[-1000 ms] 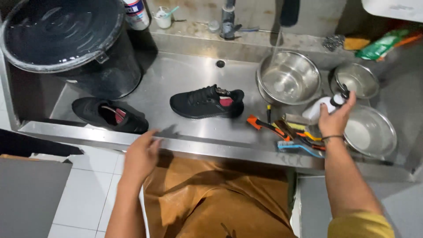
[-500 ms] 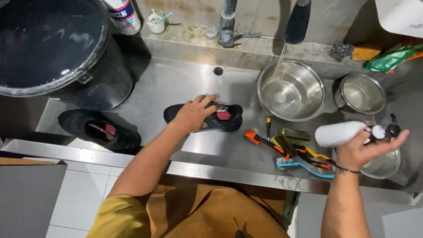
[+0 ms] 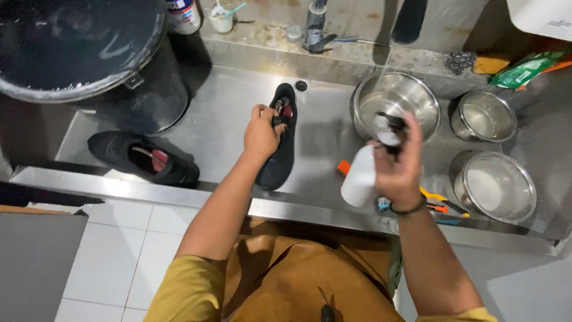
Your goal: The person cleans a black shoe in a sink, applying liquid soap and scrubbing the sole and upper with a yellow sponge. They rinse the shoe under running water, then apply more soap and scrub the interior and exterior with a blue brush before rinsing again.
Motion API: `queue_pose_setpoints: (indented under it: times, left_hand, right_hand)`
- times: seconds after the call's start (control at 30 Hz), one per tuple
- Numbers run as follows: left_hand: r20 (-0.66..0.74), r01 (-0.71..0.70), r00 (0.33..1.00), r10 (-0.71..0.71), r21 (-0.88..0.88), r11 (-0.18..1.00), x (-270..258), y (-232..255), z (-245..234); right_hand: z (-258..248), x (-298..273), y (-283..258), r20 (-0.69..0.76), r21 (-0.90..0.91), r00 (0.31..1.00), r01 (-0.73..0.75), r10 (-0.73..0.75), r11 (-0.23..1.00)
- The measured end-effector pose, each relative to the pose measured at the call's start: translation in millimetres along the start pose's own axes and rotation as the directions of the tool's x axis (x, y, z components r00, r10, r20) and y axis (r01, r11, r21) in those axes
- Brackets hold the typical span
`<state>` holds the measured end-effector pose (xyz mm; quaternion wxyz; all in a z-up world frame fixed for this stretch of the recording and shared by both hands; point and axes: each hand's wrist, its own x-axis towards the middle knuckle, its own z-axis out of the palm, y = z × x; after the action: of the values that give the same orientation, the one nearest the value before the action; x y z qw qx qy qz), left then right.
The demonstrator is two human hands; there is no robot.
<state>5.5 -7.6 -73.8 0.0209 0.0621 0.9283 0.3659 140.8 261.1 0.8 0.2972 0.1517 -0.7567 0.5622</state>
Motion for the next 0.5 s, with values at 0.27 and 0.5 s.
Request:
queue_pose_setpoints:
  times: [0.27,0.5]
  left_hand:
    - [0.017,0.229,0.963,-0.267,-0.569,0.79,17.8,-22.9,17.8]
    - [-0.03,-0.005,1.0,-0.007,-0.386,0.922,25.6,-42.1,45.9]
  right_hand:
    - [72.6,41.6,11.0,0.277,-0.273,0.932,-0.156,0.233,0.949]
    - [78.4,46.5,36.7,0.393,-0.403,0.88,-0.095,0.266,0.91]
